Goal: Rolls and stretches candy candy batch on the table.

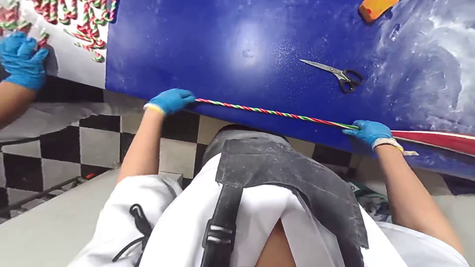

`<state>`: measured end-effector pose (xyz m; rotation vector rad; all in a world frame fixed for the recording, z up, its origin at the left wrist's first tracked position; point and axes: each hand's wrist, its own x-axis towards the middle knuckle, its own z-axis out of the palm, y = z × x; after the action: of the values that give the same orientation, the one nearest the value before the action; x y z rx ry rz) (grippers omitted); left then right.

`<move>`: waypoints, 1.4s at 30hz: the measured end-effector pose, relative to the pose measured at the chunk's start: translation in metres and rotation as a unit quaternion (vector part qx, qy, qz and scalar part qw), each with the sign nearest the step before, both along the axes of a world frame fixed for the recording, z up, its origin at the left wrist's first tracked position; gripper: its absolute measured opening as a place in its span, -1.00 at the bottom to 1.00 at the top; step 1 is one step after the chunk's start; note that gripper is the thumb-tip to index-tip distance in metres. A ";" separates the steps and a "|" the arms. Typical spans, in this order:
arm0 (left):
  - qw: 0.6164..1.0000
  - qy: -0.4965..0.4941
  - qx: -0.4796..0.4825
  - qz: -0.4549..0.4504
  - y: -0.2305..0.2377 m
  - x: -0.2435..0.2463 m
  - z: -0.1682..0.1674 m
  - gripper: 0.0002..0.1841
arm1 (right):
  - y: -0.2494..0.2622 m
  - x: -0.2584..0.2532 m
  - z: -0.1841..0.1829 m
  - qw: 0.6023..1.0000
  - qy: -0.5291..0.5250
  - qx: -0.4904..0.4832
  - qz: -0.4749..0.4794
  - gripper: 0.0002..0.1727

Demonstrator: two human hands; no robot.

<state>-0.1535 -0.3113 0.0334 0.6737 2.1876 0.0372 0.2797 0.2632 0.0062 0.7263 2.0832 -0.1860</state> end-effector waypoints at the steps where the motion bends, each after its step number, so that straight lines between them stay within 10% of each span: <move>1: 0.996 0.072 -0.035 0.037 -0.017 0.005 0.003 -0.61 | -0.002 -0.001 0.001 1.000 -0.001 -0.007 0.010 -0.36; 8: 0.952 0.284 0.082 0.083 0.034 0.142 -0.060 0.06 | -0.036 -0.034 -0.002 0.997 0.016 -0.055 0.046 -0.33; 17: 0.953 0.279 0.020 0.112 0.169 -0.045 -0.071 0.25 | -0.035 -0.039 -0.002 0.998 0.013 -0.058 0.033 -0.31; 26: 0.910 0.331 -0.057 0.241 0.037 0.101 -0.074 0.04 | -0.038 -0.028 -0.008 0.997 0.045 -0.051 0.048 -0.43; 35: 0.924 0.330 -0.038 0.191 0.125 -0.087 -0.075 -0.08 | -0.037 -0.036 -0.008 0.998 0.036 -0.040 0.028 -0.38; 42: 0.935 0.181 0.278 -0.127 0.255 0.139 -0.042 -0.22 | -0.073 -0.061 -0.003 0.991 0.072 -0.101 0.045 -0.33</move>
<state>-0.0143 -0.0563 -0.0085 1.3689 2.4347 0.4427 0.2185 0.1900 0.0029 0.5077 2.1908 -0.4027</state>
